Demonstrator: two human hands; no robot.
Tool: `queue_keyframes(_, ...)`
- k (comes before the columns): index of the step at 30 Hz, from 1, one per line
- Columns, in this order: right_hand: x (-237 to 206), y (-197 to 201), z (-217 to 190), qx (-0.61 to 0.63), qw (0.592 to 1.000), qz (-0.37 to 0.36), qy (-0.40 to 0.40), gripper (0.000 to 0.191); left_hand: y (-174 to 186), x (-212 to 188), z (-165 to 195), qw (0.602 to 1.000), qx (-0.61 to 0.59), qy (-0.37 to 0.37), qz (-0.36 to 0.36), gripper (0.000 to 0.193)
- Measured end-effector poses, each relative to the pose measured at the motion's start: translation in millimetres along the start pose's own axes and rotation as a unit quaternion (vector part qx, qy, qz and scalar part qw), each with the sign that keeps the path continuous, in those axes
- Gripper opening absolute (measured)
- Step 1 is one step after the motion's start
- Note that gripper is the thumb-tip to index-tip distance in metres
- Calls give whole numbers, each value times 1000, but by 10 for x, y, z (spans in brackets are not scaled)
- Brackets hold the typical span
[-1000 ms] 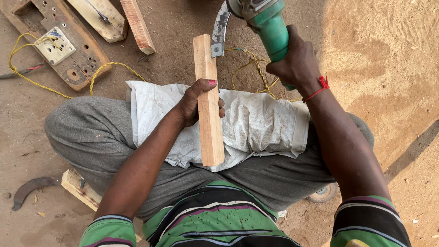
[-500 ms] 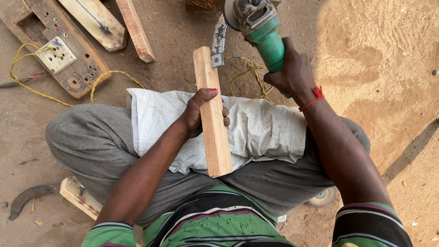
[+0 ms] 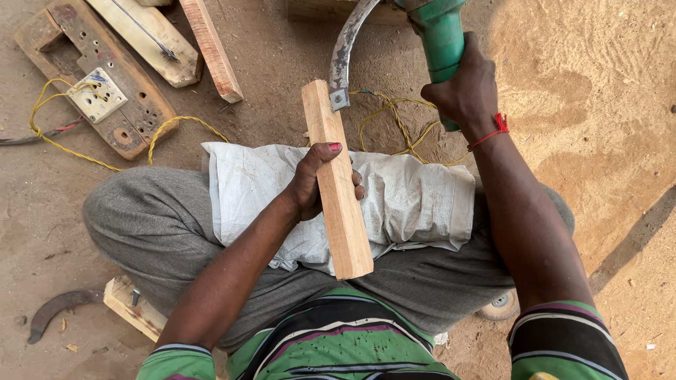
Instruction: The person sits on the ground and uses a handheld angle grinder to smooth and shape a rectangular wooden plank. They hold the plank with one hand and guide the grinder along its edges and surfaces, rotating the plank to work on different sides.
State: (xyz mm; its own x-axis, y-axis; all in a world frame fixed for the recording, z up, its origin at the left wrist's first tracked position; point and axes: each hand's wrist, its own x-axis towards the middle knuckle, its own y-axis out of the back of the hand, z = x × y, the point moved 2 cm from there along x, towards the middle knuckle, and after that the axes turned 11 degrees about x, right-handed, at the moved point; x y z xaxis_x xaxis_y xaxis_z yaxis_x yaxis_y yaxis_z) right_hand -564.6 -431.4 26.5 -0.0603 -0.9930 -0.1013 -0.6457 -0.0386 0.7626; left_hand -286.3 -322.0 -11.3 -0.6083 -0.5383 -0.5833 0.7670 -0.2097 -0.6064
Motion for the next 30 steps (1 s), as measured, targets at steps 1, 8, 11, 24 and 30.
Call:
queue_keyframes(1, -3, 14, -18, -1, 1000, 8, 15, 71, -8, 6, -7, 1000, -4, -4, -5, 73)
queue_keyframes(8, -30, -13, -39, -2, 997, -27, -72, 69, 14, -4, -14, 1000, -12, 17, 4, 74)
queue_keyframes(11, 100, 120, -38, 11, 999, 19, -39, 69, -25, 5, -6, 1000, -3, 17, 3, 75)
queue_keyframes(24, 231, 238, 186, -16, 998, 26, -47, 66, -10, 5, 18, 998, 52, 29, 27, 76)
queue_keyframes(30, 230, 468, 247, 355, 924, 76, -116, 55, -74, -270, 510, 994, -77, -53, -58, 88)
